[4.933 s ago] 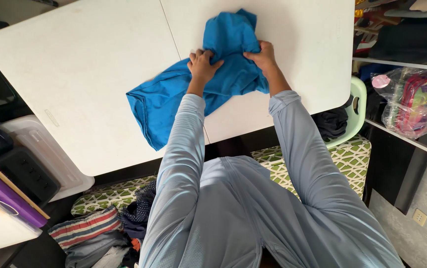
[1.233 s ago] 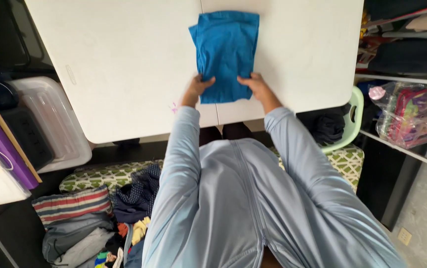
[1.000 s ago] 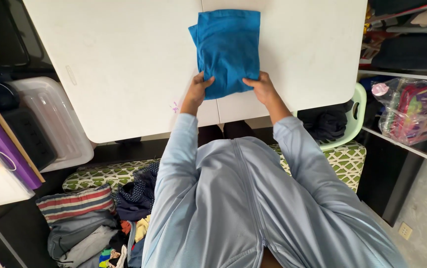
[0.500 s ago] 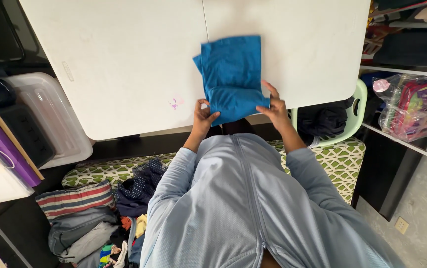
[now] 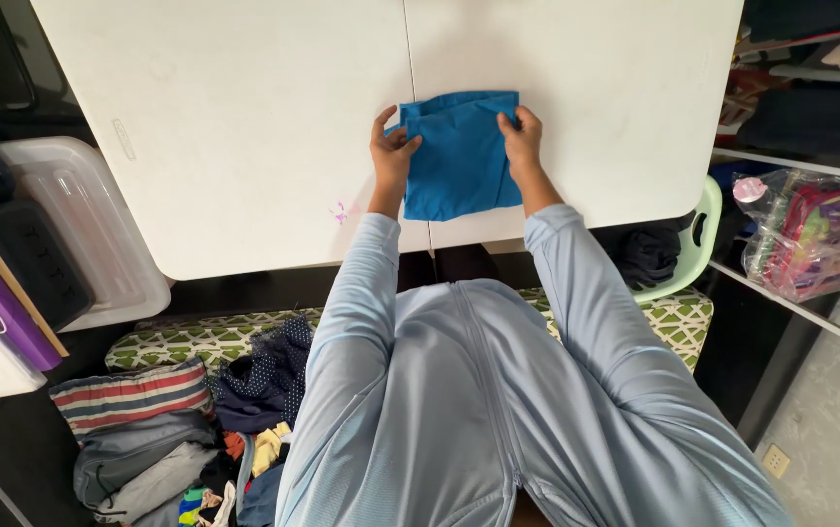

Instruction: The person folds several pieces of clothing one by one on a white folding table. They pick up a blue t-shirt, a dark purple t-shirt, and a black t-shirt from a laundry basket, unfold each, fold them neatly, and place them in a stack on the table.

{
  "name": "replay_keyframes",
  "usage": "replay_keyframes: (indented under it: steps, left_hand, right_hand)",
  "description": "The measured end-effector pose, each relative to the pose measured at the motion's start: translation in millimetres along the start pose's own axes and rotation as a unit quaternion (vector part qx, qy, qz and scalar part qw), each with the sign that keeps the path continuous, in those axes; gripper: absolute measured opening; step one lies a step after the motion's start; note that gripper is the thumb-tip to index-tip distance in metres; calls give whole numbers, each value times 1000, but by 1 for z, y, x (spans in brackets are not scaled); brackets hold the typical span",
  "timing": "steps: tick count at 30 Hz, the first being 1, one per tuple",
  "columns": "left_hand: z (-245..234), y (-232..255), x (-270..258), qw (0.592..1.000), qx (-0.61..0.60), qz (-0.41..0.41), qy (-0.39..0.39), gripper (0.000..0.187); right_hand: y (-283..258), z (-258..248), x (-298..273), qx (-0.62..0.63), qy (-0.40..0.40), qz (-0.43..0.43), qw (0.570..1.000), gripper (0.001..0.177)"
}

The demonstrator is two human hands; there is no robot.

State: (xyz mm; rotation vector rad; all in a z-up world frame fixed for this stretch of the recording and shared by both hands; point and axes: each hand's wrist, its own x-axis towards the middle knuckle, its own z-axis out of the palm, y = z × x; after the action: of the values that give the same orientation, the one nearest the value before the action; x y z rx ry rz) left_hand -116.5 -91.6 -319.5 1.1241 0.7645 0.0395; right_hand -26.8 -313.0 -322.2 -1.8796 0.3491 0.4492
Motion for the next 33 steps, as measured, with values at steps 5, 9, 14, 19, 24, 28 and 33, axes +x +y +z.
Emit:
replay_keyframes:
  steps: [5, 9, 14, 19, 24, 28, 33]
  left_hand:
    - [10, 6, 20, 997, -38, 66, 23, 50]
    - [28, -1, 28, 944, 203, 209, 156, 35]
    - [47, -15, 39, 871, 450, 122, 154, 44]
    - [44, -25, 60, 971, 137, 116, 156, 39]
    - [50, -14, 65, 953, 219, 97, 187, 34]
    - [59, -12, 40, 828, 427, 346, 108, 39]
    - [58, -24, 16, 676, 648, 316, -152, 53]
  right_hand:
    - [-3, 11, 21, -34, 106, -96, 989, 22]
    - [-6, 23, 24, -187, 233, -250, 921, 19]
    - [3, 38, 6, -286, 308, -156, 894, 24]
    - [4, 35, 15, -12, 225, -140, 964, 21]
    - [-14, 34, 47, -72, 238, -152, 957, 19]
    - [-10, 40, 27, -211, 228, -363, 878, 33]
    - [17, 49, -2, -364, -49, -284, 886, 63]
